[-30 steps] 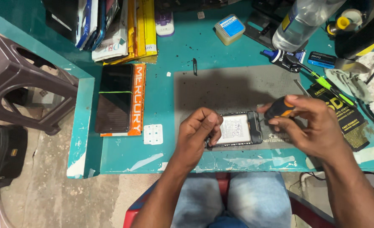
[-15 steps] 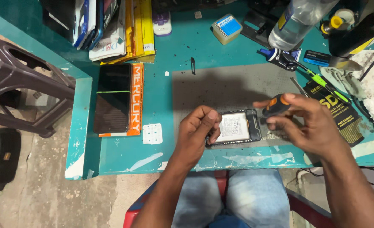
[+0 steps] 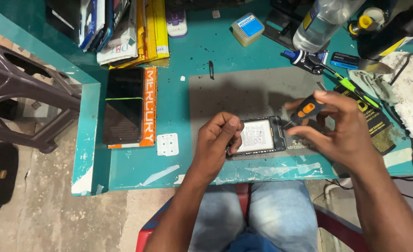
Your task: The person uses a screwdriver to loosen and remove screws from the back of a disassembled mobile phone. The phone remains open on the workbench throughout the clip.
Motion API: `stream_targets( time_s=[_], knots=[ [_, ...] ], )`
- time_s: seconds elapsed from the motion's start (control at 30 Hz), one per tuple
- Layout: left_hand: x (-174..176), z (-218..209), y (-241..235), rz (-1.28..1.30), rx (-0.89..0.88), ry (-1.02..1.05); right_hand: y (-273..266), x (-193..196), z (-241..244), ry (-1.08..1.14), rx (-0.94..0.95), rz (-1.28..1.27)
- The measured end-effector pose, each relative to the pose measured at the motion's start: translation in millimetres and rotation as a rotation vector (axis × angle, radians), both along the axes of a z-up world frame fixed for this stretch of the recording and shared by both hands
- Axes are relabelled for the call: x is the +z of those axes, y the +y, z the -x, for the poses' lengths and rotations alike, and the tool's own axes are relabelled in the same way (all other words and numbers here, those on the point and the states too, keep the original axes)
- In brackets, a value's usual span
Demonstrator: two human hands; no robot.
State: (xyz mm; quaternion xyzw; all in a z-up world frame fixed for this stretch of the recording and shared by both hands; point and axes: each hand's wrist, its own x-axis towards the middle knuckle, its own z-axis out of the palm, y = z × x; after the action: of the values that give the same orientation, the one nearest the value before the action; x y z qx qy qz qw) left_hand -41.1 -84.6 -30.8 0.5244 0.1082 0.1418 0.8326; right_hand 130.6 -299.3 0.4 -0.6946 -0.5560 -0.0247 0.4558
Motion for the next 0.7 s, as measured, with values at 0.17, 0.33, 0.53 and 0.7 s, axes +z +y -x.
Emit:
stream_targets(
  time_s=[0.17,0.33,0.53,0.7],
  knots=[
    [2,0,-1,0.008,0.002,-0.004,1,8,10,0.088,0.031,-0.025],
    [2,-1,-8,-0.006,0.026,0.01,12,6,33,0.111,-0.139,-0.038],
    [-1,-9,-33,0.123,0.027,-0.047,31,13,71,0.075,-0.42,-0.051],
    [-2,-20,-52,0.204,0.103,-0.069,36,16,84,-0.044,-0.561,-0.02]
  ],
)
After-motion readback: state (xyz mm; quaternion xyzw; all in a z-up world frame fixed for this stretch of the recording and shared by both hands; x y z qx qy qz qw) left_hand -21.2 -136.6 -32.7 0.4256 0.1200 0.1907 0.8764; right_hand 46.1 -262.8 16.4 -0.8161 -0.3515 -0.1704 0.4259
